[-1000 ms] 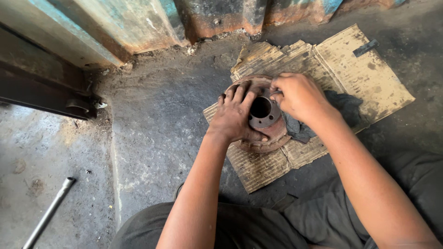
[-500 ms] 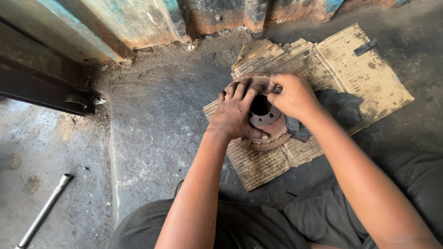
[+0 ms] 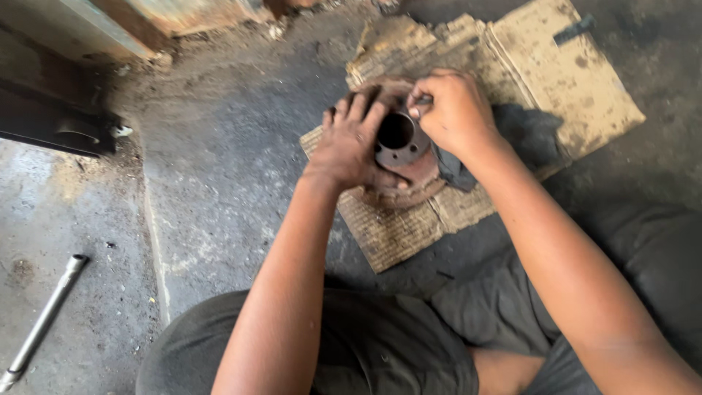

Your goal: The person scrubs the surface of a brake drum with a small abrasive block, then wipes it with a dark cloth. The person rotates the drum to clean different areas and flips it over to clean the interior surface.

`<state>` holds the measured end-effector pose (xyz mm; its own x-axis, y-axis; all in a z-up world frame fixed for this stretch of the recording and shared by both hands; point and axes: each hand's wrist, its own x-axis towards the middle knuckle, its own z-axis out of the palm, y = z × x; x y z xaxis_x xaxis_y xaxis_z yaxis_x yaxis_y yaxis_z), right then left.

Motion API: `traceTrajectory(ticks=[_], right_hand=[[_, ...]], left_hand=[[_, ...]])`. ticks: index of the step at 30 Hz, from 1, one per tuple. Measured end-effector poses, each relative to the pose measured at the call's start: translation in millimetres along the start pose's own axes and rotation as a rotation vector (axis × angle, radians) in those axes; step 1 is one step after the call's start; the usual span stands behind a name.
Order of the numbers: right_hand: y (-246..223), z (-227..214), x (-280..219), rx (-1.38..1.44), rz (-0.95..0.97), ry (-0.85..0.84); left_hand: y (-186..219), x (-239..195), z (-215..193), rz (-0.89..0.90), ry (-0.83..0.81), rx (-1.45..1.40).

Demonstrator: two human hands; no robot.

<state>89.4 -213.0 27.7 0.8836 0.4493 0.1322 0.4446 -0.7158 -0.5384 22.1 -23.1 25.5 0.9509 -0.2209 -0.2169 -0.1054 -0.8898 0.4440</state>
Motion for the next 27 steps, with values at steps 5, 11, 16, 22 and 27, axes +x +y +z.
traceTrajectory(ticks=[5,11,16,22,27], right_hand=[[-2,0,-12,-0.017,-0.074,0.035],[-10,0,-9,-0.049,0.092,-0.002],[4,11,-5,0.246,0.15,0.032],[-3,13,-13,0.172,0.18,0.075],[-21,2,-18,-0.061,0.07,0.103]], left_hand=[[-1,-4,7,0.029,0.089,-0.042],[-4,-7,2,0.08,0.146,-0.075],[0,-10,-1,0.067,0.106,-0.066],[-3,-11,-1,0.092,0.131,-0.089],[-5,-7,2,0.07,0.135,-0.08]])
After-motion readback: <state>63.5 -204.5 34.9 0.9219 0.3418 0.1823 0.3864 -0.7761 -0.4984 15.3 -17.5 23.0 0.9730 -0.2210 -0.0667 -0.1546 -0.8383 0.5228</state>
